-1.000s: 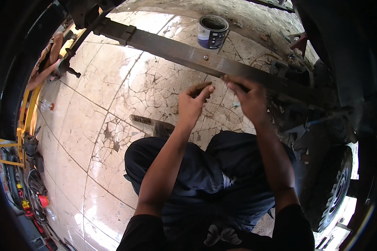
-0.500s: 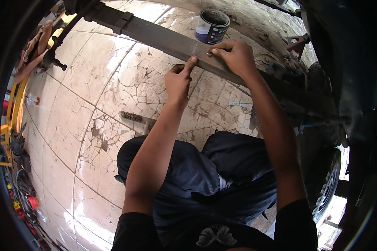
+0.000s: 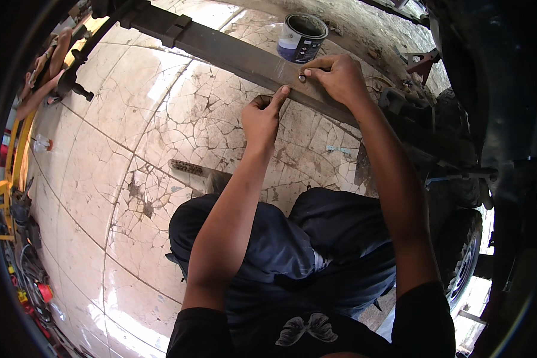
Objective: The person sits on the floor under a vehicle and repeatedly scrubs a metal beam with a small abrasive pad. They wipe the beam back and forth, occasionally pausing to adjust the pad or inspect the surface.
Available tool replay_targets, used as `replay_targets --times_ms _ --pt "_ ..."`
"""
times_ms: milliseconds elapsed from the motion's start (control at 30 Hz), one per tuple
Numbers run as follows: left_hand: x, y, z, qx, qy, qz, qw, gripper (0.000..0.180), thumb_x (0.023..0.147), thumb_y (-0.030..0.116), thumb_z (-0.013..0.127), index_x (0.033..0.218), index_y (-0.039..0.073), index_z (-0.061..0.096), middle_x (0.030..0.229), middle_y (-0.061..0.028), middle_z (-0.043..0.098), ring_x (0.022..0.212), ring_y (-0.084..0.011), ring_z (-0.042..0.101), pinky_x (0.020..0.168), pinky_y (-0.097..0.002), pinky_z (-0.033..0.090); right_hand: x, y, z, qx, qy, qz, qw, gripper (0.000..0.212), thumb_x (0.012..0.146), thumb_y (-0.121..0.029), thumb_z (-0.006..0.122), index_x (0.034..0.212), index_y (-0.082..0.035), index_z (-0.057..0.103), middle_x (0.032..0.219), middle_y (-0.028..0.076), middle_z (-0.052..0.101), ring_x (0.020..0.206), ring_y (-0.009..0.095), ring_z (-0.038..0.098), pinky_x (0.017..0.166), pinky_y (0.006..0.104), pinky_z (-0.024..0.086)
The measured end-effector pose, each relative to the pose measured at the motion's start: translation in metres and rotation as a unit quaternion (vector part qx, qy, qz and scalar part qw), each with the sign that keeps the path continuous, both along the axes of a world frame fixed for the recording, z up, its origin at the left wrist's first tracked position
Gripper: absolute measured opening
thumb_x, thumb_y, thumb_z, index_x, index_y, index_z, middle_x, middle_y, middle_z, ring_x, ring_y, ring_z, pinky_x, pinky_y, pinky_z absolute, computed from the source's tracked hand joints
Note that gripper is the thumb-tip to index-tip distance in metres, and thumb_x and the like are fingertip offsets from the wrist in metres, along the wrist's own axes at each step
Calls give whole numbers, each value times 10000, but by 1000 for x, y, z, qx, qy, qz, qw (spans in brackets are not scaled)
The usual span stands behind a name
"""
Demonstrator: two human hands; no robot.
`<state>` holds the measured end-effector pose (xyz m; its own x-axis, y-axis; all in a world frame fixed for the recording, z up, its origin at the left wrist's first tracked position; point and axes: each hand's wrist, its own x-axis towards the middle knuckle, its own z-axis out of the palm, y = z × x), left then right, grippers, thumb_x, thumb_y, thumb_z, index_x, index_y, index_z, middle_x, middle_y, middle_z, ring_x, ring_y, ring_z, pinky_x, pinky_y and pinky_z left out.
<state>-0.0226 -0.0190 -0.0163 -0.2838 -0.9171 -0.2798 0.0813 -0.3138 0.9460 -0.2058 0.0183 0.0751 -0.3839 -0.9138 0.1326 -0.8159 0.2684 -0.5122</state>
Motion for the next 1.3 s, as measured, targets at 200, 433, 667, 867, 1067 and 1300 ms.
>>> replay_targets --times_ms 200,433,667,867,1067,1300 --pt "8 3 16 21 23 17 999 504 860 464 887 731 23 680 628 17 532 561 -88 415 533 -277 316 -1 22 1 -15 23 -21 999 166 896 -302 824 1035 -220 862 981 69 816 862 215 759 806 352 568" --pt "5 2 6 2 24 17 1000 499 880 439 882 706 24 667 599 26 522 541 -78 406 516 -283 323 18 -3 5 3 44 -4 999 179 879 -316 829 1025 -216 862 974 74 813 873 235 767 830 360 582" --pt "4 -4 10 -24 89 115 989 489 900 393 876 684 23 640 614 34 520 573 -80 392 545 -292 328 -11 13 1 -8 56 -7 998 188 852 -305 842 1016 -216 862 962 98 809 899 265 767 880 368 583" --pt "3 -1 6 -20 69 74 995 477 896 348 886 662 29 620 613 31 518 578 -85 389 547 -295 326 10 -12 0 -17 41 24 999 186 855 -326 846 1017 -236 864 966 71 816 900 233 771 873 354 580" --pt "8 0 15 -2 91 80 993 506 897 362 883 635 35 601 591 39 501 571 -81 387 531 -304 320 -21 14 3 46 -5 -10 999 226 839 -359 863 1042 -258 861 991 66 820 898 221 772 872 364 575" --pt "-4 13 6 -11 103 28 994 552 895 398 878 604 50 563 576 36 497 554 -90 399 525 -306 329 5 -22 -5 38 -29 -28 998 246 821 -415 871 1025 -278 864 976 58 815 921 232 767 871 356 574"
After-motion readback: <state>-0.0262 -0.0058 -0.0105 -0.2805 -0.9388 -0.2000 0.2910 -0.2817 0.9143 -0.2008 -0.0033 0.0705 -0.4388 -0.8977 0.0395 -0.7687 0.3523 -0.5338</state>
